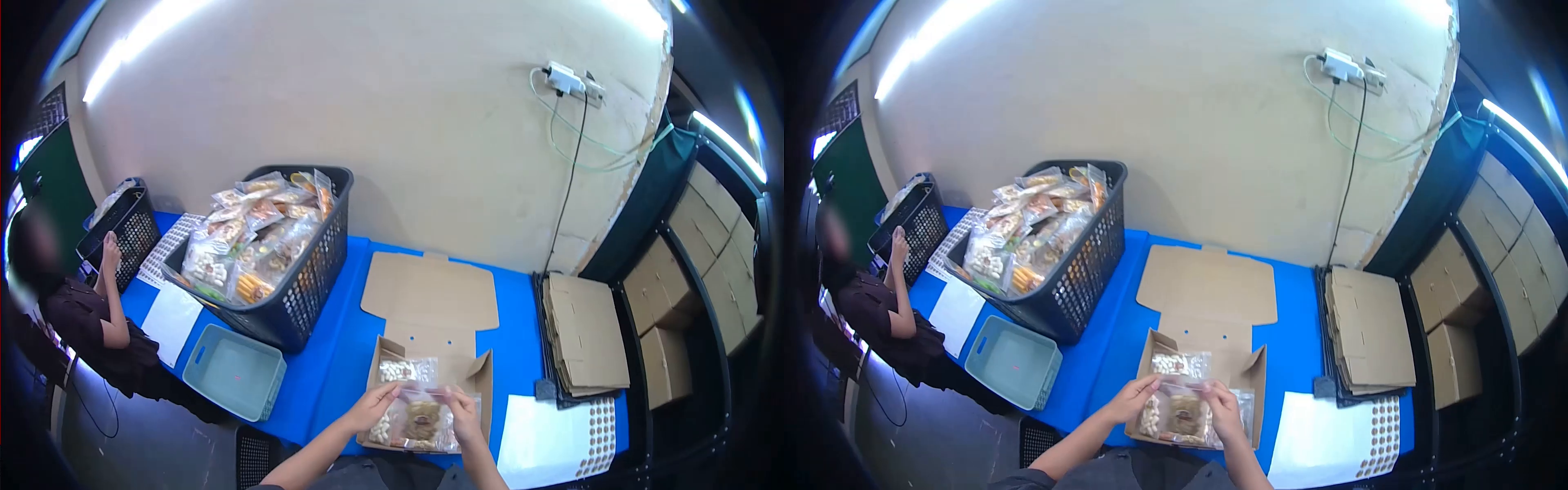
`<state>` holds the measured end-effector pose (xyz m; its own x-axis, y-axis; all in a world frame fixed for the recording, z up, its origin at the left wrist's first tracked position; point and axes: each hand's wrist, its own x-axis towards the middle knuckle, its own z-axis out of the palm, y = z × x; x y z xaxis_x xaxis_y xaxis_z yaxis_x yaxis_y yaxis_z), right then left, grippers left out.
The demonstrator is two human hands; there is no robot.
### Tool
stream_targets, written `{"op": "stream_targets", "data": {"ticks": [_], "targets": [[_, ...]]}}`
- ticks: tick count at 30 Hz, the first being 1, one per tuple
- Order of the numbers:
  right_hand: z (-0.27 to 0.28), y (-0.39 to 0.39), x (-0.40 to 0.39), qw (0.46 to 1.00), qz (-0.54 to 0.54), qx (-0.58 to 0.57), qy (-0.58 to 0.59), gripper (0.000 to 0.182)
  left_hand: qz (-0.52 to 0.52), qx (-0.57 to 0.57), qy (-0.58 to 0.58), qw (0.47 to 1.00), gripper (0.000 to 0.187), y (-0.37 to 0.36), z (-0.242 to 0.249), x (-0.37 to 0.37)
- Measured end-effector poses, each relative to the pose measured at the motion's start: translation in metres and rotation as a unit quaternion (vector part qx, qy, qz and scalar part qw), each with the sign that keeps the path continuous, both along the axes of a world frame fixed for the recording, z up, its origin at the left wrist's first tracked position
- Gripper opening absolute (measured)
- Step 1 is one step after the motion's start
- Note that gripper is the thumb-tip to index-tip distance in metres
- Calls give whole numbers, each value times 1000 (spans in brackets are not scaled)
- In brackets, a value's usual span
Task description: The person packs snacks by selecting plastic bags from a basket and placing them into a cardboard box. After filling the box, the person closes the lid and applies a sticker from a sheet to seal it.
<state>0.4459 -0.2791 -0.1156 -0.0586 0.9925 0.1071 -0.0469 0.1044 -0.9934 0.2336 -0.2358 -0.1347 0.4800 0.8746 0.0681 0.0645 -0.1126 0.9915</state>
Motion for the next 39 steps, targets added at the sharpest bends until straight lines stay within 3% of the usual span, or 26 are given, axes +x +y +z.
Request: {"op": "stream_targets", "data": {"ticks": [2, 3, 5, 6, 8, 10, 11, 13, 15, 16, 18, 20, 21, 22, 24, 25, 26, 28, 30, 32, 33, 37, 38, 39], "targets": [[-8, 1, 2, 984, -164, -13, -69, 32, 102, -3, -149, 984, 45, -4, 12, 9], [0, 1, -2, 975, -190, 5, -114, 33, 104, 3, -151, 983, 45, -3, 10, 6], [-3, 6, -14, 971, -187, 64, -132, 31, 11, -28, -5, 1000, 61, -3, 3, 0], [-5, 3, -22, 964, -185, 112, -152, 30, 13, -30, -6, 999, 61, -12, 9, 5], [7, 6, -33, 966, -141, 134, -173, 30, 17, 208, 198, 958, 69, -35, 28, 24], [20, 10, -35, 939, -154, 198, -237, 29, 36, 187, 140, 972, 74, -35, 31, 31], [21, 12, -37, 944, -153, 210, -203, 28, 62, 195, 147, 968, 74, -34, 35, 33], [28, 12, -43, 948, -155, 193, -202, 26, 86, 203, 156, 963, 73, -37, 46, 32], [24, 15, -42, 949, -159, 180, -203, 25, 135, 181, 60, 972, 63, -37, 55, 33], [14, 17, -39, 955, -149, 162, -198, 32, 136, 184, 59, 972, 63, -35, 53, 34], [6, 18, -39, 962, -136, 141, -193, 42, 193, 165, 16, 967, 44, -34, 43, 35], [12, 21, -45, 958, -223, 96, -155, 71, 192, 140, 14, 971, 36, -28, 33, 31], [13, 22, -42, 973, -197, 73, -94, 88, 189, 112, 12, 976, 28, -29, 31, 29], [9, 24, -35, 974, -194, 71, -94, 88, 191, 110, 13, 975, 28, -28, 29, 27], [0, 27, -17, 998, -23, -6, 51, 72, 135, 118, 7, 984, 20, -27, 28, 25], [-2, 30, -9, 999, -11, 41, 12, 42, 136, 117, 6, 984, 20, -26, 26, 25], [-3, 29, 1, 999, -9, 41, 11, 42, 125, 127, 14, 984, 18, -23, 22, 26], [3, 26, 12, 1000, 18, 15, -15, 12, 113, 137, 23, 984, 17, -23, 18, 29], [10, 18, 19, 999, 5, -36, 25, 9, 97, 183, 38, 978, 19, -24, 14, 34], [12, 13, 34, 995, 65, 4, -82, 15, 94, 206, 30, 974, 18, -24, 11, 31], [14, 9, 35, 993, 91, 5, -77, 21, 89, 232, 25, 968, 19, -23, 12, 28], [21, 1, 21, 997, 56, 15, -59, 25, 96, 233, 38, 967, 18, -23, 20, 20], [20, 3, 19, 997, 56, 15, -58, 25, 119, 112, -103, 981, 23, -22, 22, 20], [17, 6, 18, 998, -23, -8, -56, 26, 138, -14, -240, 961, 28, -21, 24, 20]]}}
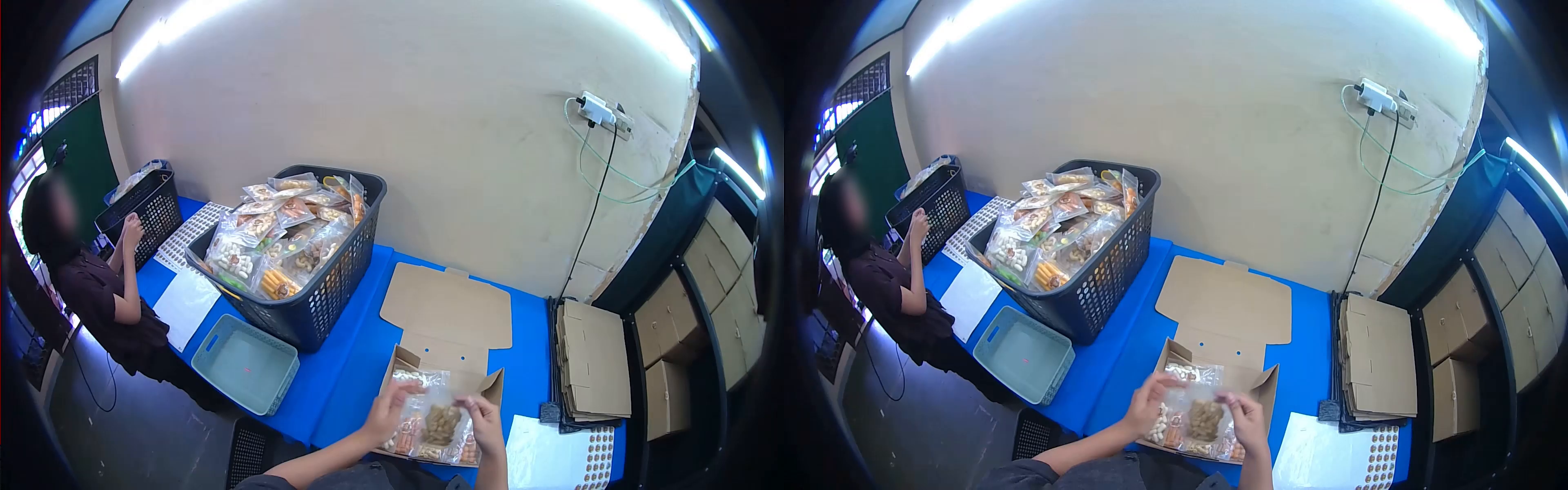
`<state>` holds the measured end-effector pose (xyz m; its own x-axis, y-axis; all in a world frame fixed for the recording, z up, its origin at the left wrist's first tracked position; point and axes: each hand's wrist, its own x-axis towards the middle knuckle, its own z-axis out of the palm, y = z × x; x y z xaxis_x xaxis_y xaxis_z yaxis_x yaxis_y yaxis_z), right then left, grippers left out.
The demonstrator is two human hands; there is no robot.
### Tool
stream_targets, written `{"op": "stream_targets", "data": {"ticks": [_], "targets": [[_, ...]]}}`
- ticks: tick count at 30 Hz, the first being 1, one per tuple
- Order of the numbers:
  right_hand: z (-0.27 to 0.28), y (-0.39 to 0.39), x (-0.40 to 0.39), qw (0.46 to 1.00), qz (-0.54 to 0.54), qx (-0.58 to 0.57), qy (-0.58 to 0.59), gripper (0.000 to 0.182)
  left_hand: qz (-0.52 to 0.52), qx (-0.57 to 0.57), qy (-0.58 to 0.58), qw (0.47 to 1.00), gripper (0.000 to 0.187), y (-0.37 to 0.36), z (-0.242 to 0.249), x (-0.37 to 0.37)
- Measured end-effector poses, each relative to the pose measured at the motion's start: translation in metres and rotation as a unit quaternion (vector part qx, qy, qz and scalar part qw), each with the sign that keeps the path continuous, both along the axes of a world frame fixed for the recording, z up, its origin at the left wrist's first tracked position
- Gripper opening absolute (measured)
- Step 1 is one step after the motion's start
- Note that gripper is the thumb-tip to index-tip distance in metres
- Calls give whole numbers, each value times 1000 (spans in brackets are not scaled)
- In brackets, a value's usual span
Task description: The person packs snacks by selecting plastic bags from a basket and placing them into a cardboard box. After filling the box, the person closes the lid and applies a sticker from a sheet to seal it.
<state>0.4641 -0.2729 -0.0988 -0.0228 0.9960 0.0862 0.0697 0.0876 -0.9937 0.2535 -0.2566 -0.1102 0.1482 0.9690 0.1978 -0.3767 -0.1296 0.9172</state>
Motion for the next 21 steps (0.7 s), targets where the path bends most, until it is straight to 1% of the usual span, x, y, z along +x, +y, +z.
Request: {"op": "stream_targets", "data": {"ticks": [1, 2, 3, 4, 5, 6, 7, 8, 9, 11, 12, 13, 15, 16, 17, 18, 19, 20, 21], "targets": [[-3, 3, -1, 997, -81, -17, 1, 28, 0, 0, 0, 1000, 28, 5, 1, -4], [-6, 5, -2, 997, -81, -16, 3, 28, 7, 42, 108, 993, 35, 15, 0, -12], [-9, 5, -5, 989, -118, 3, -86, 27, 13, 82, 215, 973, 42, 22, -3, -21], [-14, 4, -7, 972, -153, 23, -175, 27, -105, 38, 294, 949, 55, 24, -11, -28], [-20, 7, -9, 945, -187, 44, -264, 27, -105, 42, 295, 949, 55, 23, -15, -25], [-37, 9, -12, 949, -174, 56, -256, 19, -135, 63, 348, 926, 58, 20, -21, -19], [-36, 7, -21, 949, -174, 63, -257, 19, -163, 83, 400, 898, 62, 16, -29, -12], [-35, 6, -33, 957, -125, 124, -231, 19, -182, 65, 371, 908, 70, 12, -42, -7], [-33, 7, -44, 959, -76, 184, -202, 20, -180, 71, 372, 908, 70, 17, -42, -2], [-26, -1, -59, 964, -54, 180, -190, 24, -146, 60, 234, 959, 73, 3, -48, 8], [-24, 0, -63, 965, -34, 188, -178, 29, -77, 90, 265, 957, 69, 2, -49, 10], [-26, -3, -63, 966, -36, 185, -176, 29, -80, 88, 267, 956, 69, 0, -38, 8], [-31, -1, -57, 965, -78, 156, -195, 42, -61, 56, 282, 956, 62, 1, -15, 3], [-37, 2, -55, 969, -123, 121, -176, 52, -48, 59, 288, 955, 47, 1, -14, 3], [-43, 5, -53, 969, -125, 121, -175, 52, -49, 60, 289, 954, 47, 0, -17, 2], [-46, 6, -53, 986, -128, 82, -69, 52, -48, 62, 280, 957, 43, -2, -23, 1], [-47, 8, -51, 990, -129, 44, 37, 52, -46, 65, 271, 959, 40, -1, -27, 1], [-46, 6, -44, 996, -70, 23, 59, 48, -46, 66, 271, 959, 40, 1, -31, 0], [-41, 5, -39, 996, -70, 24, 58, 48, -27, 143, 286, 947, 37, 2, -31, 0]]}}
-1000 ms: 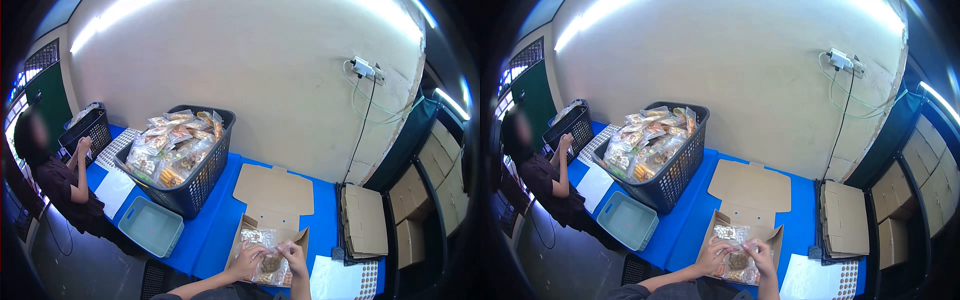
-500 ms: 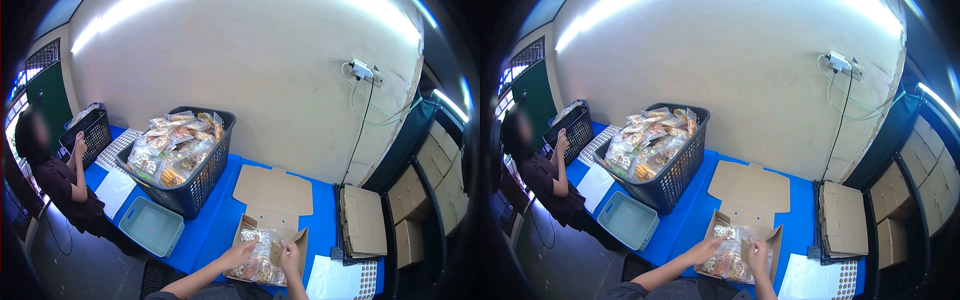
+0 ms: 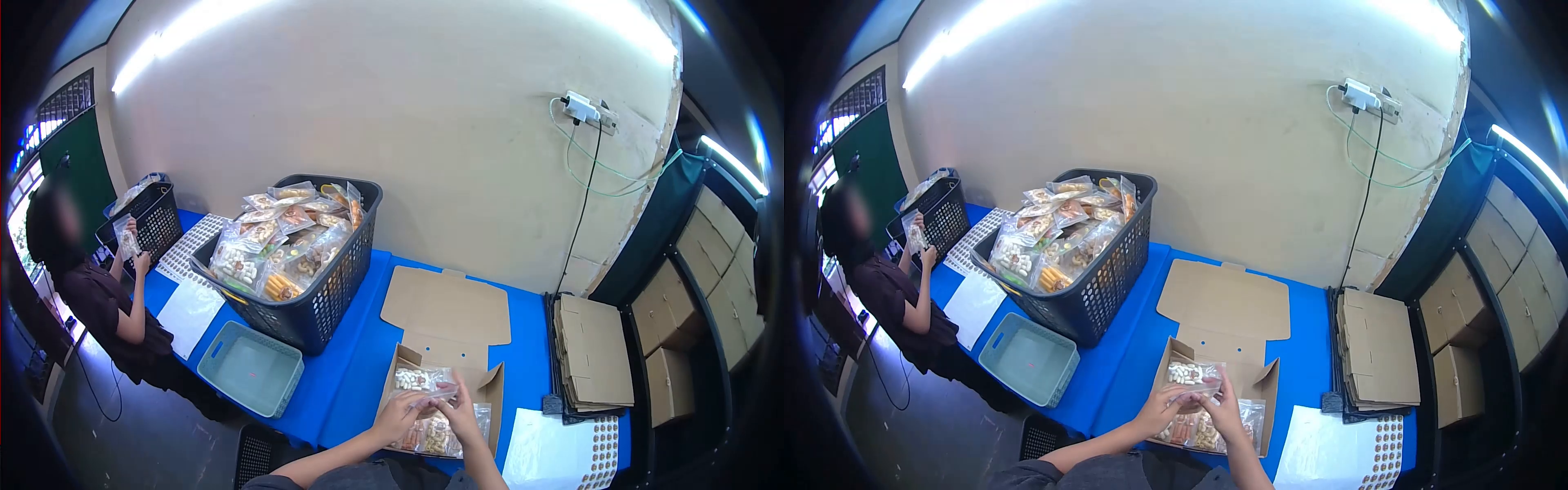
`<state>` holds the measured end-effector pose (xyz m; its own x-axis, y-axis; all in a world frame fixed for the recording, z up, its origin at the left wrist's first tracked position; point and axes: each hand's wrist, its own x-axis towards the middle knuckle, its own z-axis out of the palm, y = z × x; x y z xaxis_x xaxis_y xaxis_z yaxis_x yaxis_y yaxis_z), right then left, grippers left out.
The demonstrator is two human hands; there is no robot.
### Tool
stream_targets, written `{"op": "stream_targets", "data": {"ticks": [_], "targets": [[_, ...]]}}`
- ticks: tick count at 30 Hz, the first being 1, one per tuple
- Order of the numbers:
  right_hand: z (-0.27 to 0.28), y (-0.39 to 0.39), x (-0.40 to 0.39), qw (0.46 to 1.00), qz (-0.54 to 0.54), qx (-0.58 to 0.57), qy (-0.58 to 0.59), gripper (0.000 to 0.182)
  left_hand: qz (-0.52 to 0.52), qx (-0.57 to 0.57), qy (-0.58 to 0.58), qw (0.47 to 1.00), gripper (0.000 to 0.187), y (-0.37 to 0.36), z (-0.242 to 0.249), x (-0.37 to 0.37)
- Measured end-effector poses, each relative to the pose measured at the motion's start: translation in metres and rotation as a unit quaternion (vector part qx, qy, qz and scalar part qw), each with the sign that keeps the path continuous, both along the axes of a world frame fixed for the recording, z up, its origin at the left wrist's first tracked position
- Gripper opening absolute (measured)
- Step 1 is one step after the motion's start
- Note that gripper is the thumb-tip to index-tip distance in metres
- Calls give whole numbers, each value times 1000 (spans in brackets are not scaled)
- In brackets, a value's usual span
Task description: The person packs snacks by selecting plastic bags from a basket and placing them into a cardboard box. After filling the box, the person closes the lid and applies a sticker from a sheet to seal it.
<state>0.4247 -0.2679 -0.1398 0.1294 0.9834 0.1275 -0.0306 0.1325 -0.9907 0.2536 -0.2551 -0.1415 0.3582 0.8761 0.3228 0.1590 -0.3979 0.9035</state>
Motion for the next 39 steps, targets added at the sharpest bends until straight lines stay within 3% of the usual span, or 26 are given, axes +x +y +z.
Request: {"op": "stream_targets", "data": {"ticks": [1, 2, 3, 4, 6, 9, 12, 14, 15, 16, 18, 19, 22, 23, 24, 25, 26, 28, 30, 31, 32, 34, 36, 38, 39], "targets": [[5, 0, 5, 997, 55, -37, 49, 47, -2, 79, 13, 997, 35, -1, -1, 0], [10, -3, 8, 986, 110, -74, 98, 46, -4, 77, 13, 997, 35, -4, -3, 1], [16, -7, 10, 984, 121, -82, 97, 35, -30, -2, 3, 1000, 35, -7, -1, 1], [13, -9, 11, 984, 120, -83, 98, 35, -56, -82, -5, 995, 36, -10, 1, 1], [5, -7, 13, 978, 131, -75, 144, 25, -71, -103, -17, 992, 39, -9, 3, -2], [3, -14, 10, 983, 103, -77, 132, 25, -91, -128, -4, 988, 40, -8, 3, -8], [12, -15, 9, 989, 95, -59, 97, 31, -71, -70, -13, 995, 44, -6, -13, -7], [19, -13, 8, 995, -7, -23, 96, 34, 73, -20, -125, 989, 57, 4, -36, -6], [20, -13, 8, 995, -22, 0, 94, 35, 15, -38, -100, 994, 66, 10, -33, -14], [20, -15, 7, 995, -22, 0, 95, 35, 15, -38, -98, 994, 66, 10, -22, -14], [19, -20, 3, 997, 3, -11, 80, 37, -100, -86, -53, 990, 70, 3, -6, -10], [20, -22, 0, 997, 5, -12, 80, 37, -98, -87, -53, 990, 70, 0, -9, -4], [26, -27, -19, 996, 68, 64, 4, 52, -56, -2, -35, 998, 63, -9, -6, 10], [30, -27, -26, 996, 34, 79, 5, 66, -33, -35, -56, 997, 60, -12, -3, 12], [24, -28, -24, 997, 32, 70, 5, 66, -9, -71, -77, 994, 57, -17, 8, 12], [15, -26, -21, 995, -22, 72, -66, 74, -13, -101, -131, 986, 43, -18, 21, 11], [9, -22, -20, 985, -74, 80, -137, 83, -14, -104, -131, 986, 43, -19, 19, 9], [9, -21, -17, 988, -116, 73, -71, 74, -56, -154, -96, 982, 34, -16, 23, 1], [6, -13, -3, 993, 2, 38, -115, 35, -33, -153, -68, 985, 34, -17, 26, 0], [13, -17, -7, 996, -27, 28, -75, 12, -30, -134, -97, 986, 36, -16, 23, 1], [20, -20, -7, 996, -27, 29, -76, 12, -28, -119, -125, 985, 38, -17, 19, 2], [28, -21, -6, 999, -19, -17, 41, 15, -64, -145, -108, 981, 40, -12, 12, -1], [22, -20, 3, 999, -40, 0, -6, 21, -95, -61, -100, 988, 41, -5, 11, -2], [10, -15, 15, 987, -124, 41, 93, 22, -79, -65, -104, 989, 45, 0, 13, -5], [32, -20, 13, 988, -145, 17, 57, 25, -63, -73, -108, 990, 52, 1, 14, -6]]}}
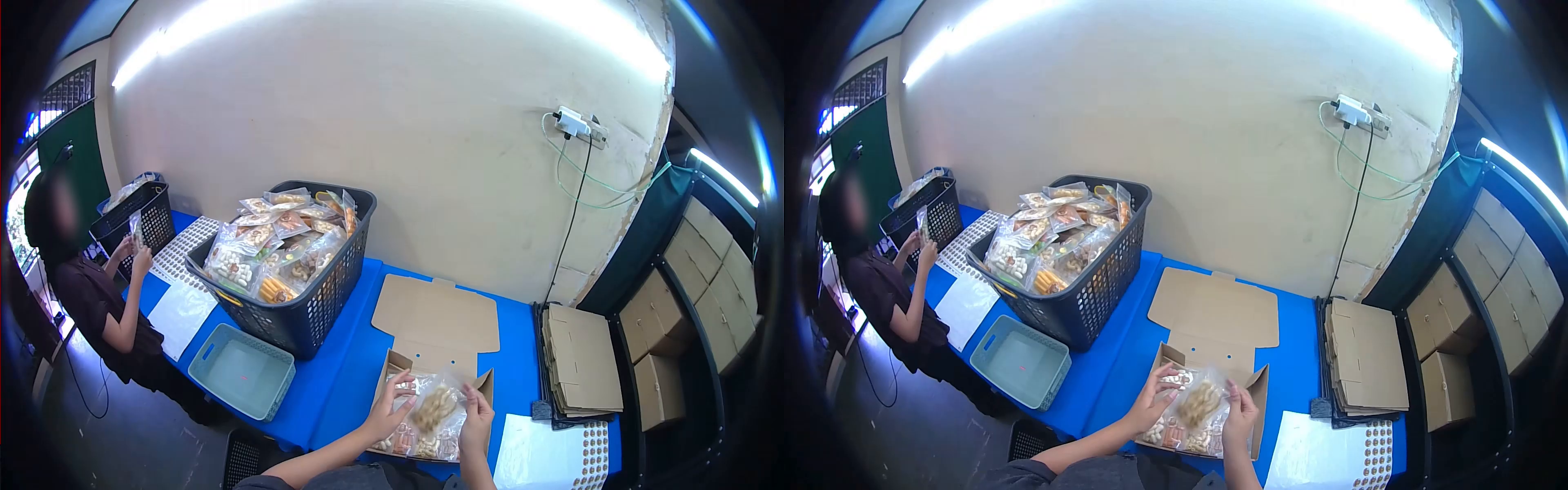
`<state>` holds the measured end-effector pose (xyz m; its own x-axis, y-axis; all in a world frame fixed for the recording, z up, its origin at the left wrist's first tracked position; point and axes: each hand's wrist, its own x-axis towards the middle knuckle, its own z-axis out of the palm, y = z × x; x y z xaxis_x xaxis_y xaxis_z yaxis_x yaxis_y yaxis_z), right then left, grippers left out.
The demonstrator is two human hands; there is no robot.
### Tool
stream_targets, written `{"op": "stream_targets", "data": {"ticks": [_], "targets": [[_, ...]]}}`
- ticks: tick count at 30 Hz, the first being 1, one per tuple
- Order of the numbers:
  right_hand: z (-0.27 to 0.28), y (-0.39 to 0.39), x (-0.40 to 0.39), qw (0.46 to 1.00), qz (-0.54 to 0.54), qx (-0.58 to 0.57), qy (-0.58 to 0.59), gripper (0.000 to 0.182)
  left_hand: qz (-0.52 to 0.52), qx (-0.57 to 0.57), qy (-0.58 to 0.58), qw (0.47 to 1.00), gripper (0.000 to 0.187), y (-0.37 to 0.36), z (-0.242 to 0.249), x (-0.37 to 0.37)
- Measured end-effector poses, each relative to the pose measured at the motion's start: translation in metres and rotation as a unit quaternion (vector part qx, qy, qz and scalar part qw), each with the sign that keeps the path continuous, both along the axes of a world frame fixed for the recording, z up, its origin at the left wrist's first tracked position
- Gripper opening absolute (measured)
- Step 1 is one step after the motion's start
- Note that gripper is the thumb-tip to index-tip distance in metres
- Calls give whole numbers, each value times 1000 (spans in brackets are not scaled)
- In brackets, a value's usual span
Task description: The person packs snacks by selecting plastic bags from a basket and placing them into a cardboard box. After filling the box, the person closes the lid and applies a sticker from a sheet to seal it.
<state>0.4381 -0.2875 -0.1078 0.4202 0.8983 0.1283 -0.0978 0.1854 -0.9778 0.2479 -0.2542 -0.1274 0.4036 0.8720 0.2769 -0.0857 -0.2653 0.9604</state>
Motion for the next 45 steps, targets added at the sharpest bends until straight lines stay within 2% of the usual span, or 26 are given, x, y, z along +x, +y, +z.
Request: {"op": "stream_targets", "data": {"ticks": [1, 2, 4, 6, 8, 11, 12, 13, 15, 16, 17, 18, 21, 23, 25, 27, 28, 31, 32, 33, 35, 37, 40, 41, 42, 45], "targets": [[6, -1, -4, 1000, -1, 0, 1, 25, 16, -10, -2, 1000, 60, 0, 1, 0], [10, -2, -11, 994, -40, 33, -94, 26, 14, -11, -1, 1000, 60, -1, 2, 1], [10, -6, -22, 977, -79, 63, -187, 27, -73, 2, 15, 997, 65, -5, 5, 7], [9, -8, -31, 934, 14, 97, -344, 27, -65, 14, 30, 997, 69, -6, -13, 14], [8, -8, -41, 932, 36, 111, -342, 27, -24, 22, 44, 998, 73, -7, -38, 20], [7, -4, -42, 930, 69, 121, -341, 35, 10, 11, 1, 1000, 69, -17, -14, 15], [17, -9, -44, 952, 31, 52, -301, 41, 47, -17, -7, 999, 52, -22, -2, 15], [23, -10, -46, 966, -7, -16, -259, 49, 49, -17, -6, 999, 52, -23, -1, 14], [4, 3, -38, 969, -42, 5, -245, 55, 48, -84, -25, 995, 35, -20, -1, 14], [-7, 8, -29, 961, 8, 8, -276, 56, 69, -62, -14, 996, 23, -19, -4, 13], [-20, 12, -17, 950, 58, 12, -306, 58, 71, -62, -15, 996, 23, -19, -9, 13], [-37, 15, -5, 970, 162, -51, -174, 47, 55, -50, 5, 997, 22, -18, -17, 11], [-31, 10, 4, 946, 273, -20, -172, 33, 17, -22, 43, 999, 23, -14, -29, 1], [-29, 2, 1, 951, 285, -88, -81, 26, -9, 61, 110, 992, 27, -9, -28, -9], [-34, -1, 1, 943, 287, -159, -54, 30, -55, 20, 111, 992, 31, -6, -30, -12], [-31, -4, -1, 942, 289, -143, 87, 38, -85, -49, 64, 993, 32, -4, -31, -11], [-28, -2, -2, 947, 282, -129, 88, 41, -115, -98, 11, 988, 37, -2, -30, -8], [-18, 5, -4, 955, 218, -41, 198, 41, -44, -56, 109, 991, 48, -14, -21, 1], [-14, 9, -4, 954, 215, -33, 208, 42, -66, -116, 157, 979, 57, -15, -2, 0], [-9, 9, -5, 953, 209, -25, 218, 42, -73, -176, 61, 980, 56, -11, -22, 6], [4, 10, -13, 958, 199, -42, 205, 40, -60, -176, 0, 983, 53, -6, -48, 11], [4, 9, -22, 962, 186, -48, 196, 39, -49, -203, -24, 978, 51, -4, -23, 9], [-25, 12, -19, 964, 236, -114, -36, 38, -4, -261, -80, 962, 46, -3, -30, 10], [-37, 8, -15, 967, 224, -116, -32, 38, 33, -291, -115, 949, 44, -1, -37, 10], [-33, 7, -18, 973, 205, -109, 9, 37, -25, -315, -185, 931, 44, 1, -30, 6], [-27, 5, -16, 978, 152, -114, 80, 30, -91, -244, -58, 964, 50, -4, -13, 4]]}}
